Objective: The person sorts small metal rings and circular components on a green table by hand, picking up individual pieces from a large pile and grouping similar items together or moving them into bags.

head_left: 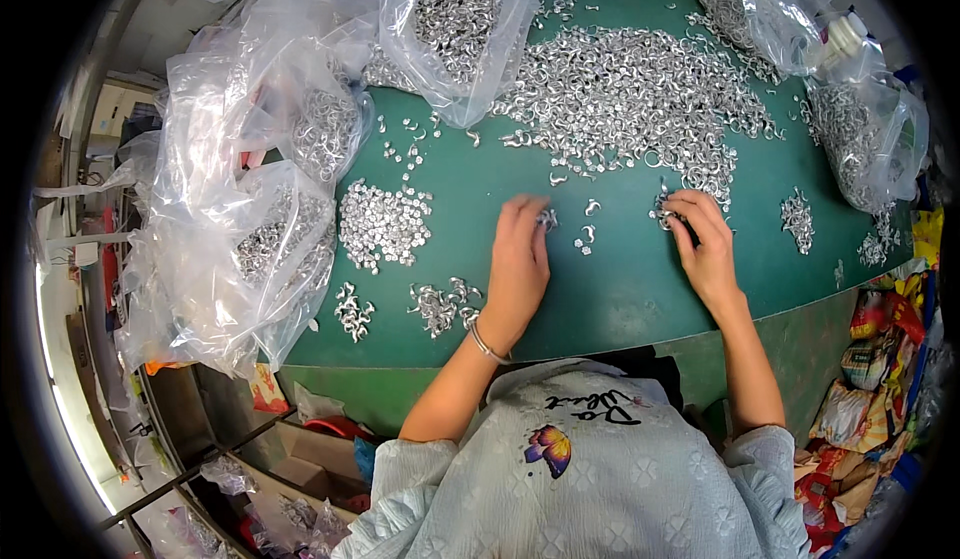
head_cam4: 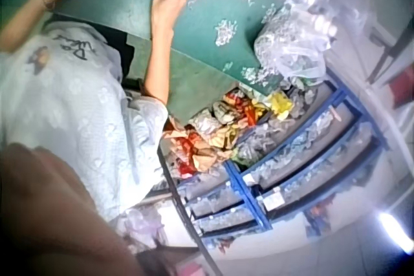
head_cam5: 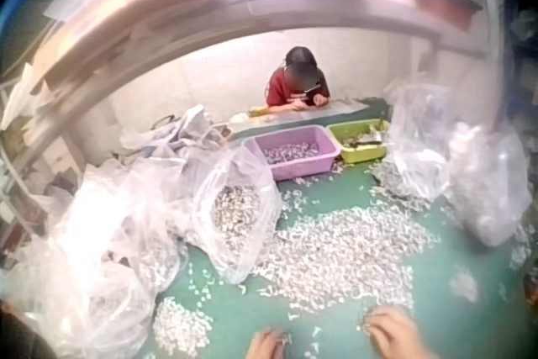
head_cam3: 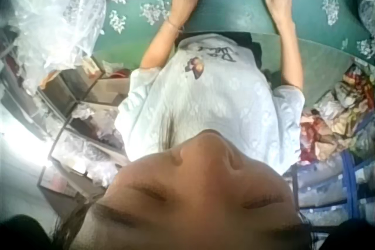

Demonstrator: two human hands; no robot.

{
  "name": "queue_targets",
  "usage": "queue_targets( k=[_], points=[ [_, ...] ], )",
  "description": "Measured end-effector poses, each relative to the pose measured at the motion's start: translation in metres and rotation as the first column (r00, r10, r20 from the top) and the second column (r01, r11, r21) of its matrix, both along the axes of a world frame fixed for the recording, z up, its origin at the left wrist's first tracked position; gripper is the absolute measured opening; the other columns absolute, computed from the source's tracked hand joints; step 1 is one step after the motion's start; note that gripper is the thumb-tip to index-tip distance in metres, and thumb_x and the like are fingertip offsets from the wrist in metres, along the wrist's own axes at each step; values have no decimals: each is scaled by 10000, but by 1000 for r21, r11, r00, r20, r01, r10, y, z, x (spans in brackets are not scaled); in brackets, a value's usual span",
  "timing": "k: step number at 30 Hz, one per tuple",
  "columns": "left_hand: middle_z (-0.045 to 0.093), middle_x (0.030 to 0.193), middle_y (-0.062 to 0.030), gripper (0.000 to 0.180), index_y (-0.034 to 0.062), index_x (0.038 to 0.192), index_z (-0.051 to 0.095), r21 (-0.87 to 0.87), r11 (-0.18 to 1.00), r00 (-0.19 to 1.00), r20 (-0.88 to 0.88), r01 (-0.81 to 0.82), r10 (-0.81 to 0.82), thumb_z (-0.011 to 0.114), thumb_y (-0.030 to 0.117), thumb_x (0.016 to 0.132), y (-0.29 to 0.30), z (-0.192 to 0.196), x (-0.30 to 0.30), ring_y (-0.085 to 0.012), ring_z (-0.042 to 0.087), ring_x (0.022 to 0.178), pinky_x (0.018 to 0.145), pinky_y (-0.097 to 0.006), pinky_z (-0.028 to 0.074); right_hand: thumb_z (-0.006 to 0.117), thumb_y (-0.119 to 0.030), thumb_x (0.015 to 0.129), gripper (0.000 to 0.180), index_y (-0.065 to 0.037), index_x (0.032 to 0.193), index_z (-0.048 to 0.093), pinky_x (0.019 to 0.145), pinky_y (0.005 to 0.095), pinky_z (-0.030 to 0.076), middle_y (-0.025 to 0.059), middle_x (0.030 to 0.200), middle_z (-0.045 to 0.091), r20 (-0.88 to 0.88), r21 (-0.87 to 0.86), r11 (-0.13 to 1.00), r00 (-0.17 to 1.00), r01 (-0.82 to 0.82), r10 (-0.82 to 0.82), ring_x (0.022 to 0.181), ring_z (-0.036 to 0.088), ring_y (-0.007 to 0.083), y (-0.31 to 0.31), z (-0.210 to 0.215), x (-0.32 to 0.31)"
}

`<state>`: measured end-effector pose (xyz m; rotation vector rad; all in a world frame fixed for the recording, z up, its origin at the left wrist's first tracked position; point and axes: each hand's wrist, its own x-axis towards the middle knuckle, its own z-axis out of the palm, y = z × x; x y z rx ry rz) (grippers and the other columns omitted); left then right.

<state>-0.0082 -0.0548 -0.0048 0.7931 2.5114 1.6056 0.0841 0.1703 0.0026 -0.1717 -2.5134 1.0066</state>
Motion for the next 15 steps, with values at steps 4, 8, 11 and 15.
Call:
queue_targets(
  k=[4,8,11,15],
  points=[
    [514,1113,-153,354,-2,1121,557,28,997,995,-66,-72,73,551,-97,780,7,13,-8,-317,504,1022,867,-372,424,649,13,735,212,-30,941,638,818,371,427,91,1041,579,-85,201,979,996,-21,38,971,528,278,-28,15,-11],
    [507,1110,-136,349,7,1115,566,-184,982,986,-165,-30,-1,576,-65,774,7,10,5,-312,491,1007,875,-388,404,657,-52,739,249,-67,987,647,761,343,400,71,1004,581,-15,304,941,986,-151,163,914,516,258,-44,12,-42],
    [503,1103,-130,341,18,1110,574,-280,960,990,-141,-31,-9,590,-35,774,4,7,13,-307,482,1003,862,-394,393,648,-67,754,200,-44,952,632,767,349,399,59,980,592,91,319,911,966,-260,244,908,520,258,-40,-2,-49],
    [498,1132,-112,355,35,1127,571,-262,962,987,-157,-72,31,596,-16,777,-7,9,11,-301,476,1027,835,-392,390,601,-52,824,107,-22,926,604,695,309,428,56,933,605,72,-203,973,989,-112,129,824,542,202,-27,7,-29]
  ],
)
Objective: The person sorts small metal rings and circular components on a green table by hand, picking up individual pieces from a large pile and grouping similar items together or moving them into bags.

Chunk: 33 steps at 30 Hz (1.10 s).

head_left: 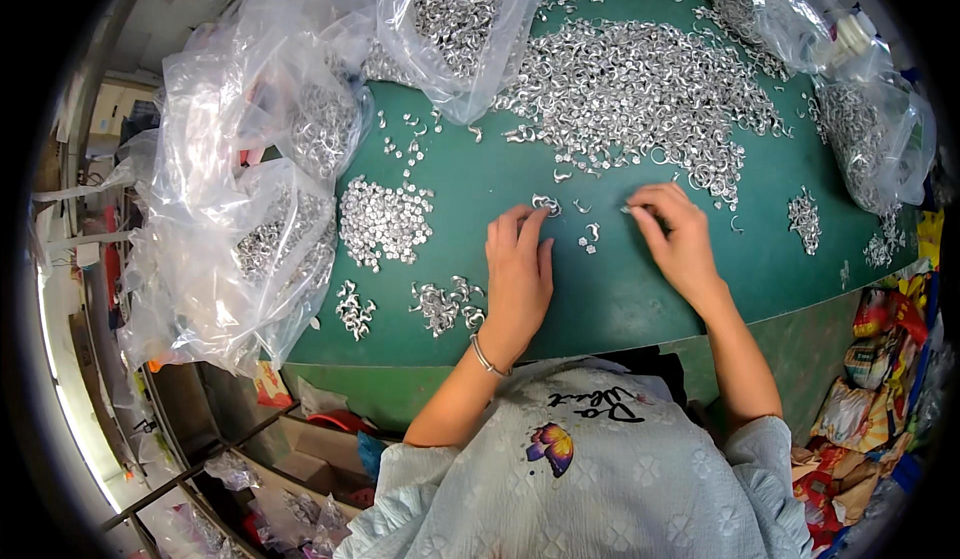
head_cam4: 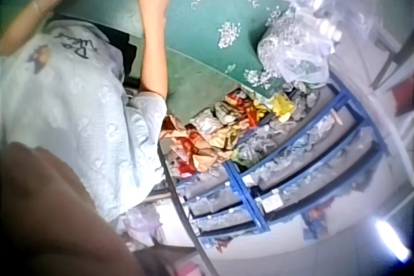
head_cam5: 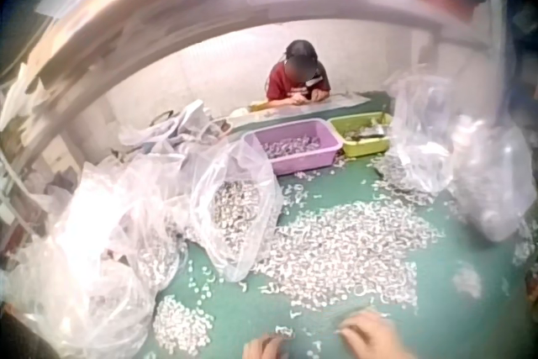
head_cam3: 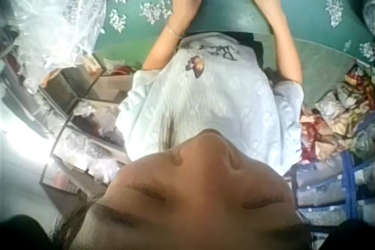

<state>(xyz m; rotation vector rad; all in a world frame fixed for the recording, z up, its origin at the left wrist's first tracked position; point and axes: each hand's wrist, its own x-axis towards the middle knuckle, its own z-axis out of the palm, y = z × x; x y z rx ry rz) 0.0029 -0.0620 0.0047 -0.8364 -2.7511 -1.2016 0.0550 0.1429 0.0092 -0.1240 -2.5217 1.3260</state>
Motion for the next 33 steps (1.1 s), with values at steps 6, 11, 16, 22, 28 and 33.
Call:
queue_targets(
  k=[6,11,16,22,28,33],
  points=[
    [509,1141,-108,372,65,1122,584,-141,976,971,-152,166,-187,645,19,758,29,8,-14,-290,494,1008,835,-389,383,489,-111,926,155,4,1013,545,596,218,426,79,912,608,208,-966,-103,952,235,226,701,541,125,1,5,15],
    [562,1047,-64,187,56,951,611,-56,988,976,-155,144,-151,643,37,767,28,-15,-20,-243,519,980,800,-366,363,610,-119,853,202,-18,1025,577,495,285,363,-2,700,467,348,-804,548,930,231,118,552,449,134,4,6,15],
    [572,1023,-50,143,56,910,608,-46,996,977,-196,71,-79,636,25,773,18,-4,-18,-229,527,964,800,-346,355,670,-141,794,248,-94,1022,584,523,394,449,96,762,538,72,242,970,997,18,-36,629,579,282,-41,4,-4],
    [555,1040,-84,202,44,967,598,-51,993,983,-144,105,-112,636,46,768,-2,3,-17,-250,519,981,805,-384,358,652,-162,806,202,-77,942,529,536,408,470,103,818,554,102,401,916,994,0,-45,700,609,301,-31,-5,-14],
    [542,1026,-93,240,32,980,601,-209,976,991,-101,60,-82,662,58,749,36,-6,-55,-262,507,943,783,-388,373,653,-178,814,181,-69,906,542,541,401,467,124,800,567,74,497,868,995,27,-74,702,607,315,-29,-9,-23],
    [616,901,-104,189,-12,952,599,119,992,995,98,-44,32,661,39,780,31,3,-55,-218,596,794,680,-321,454,553,-146,893,109,-39,883,531,459,254,368,21,701,519,120,-611,785,992,101,-34,605,505,155,16,-6,-1]
  ],
)
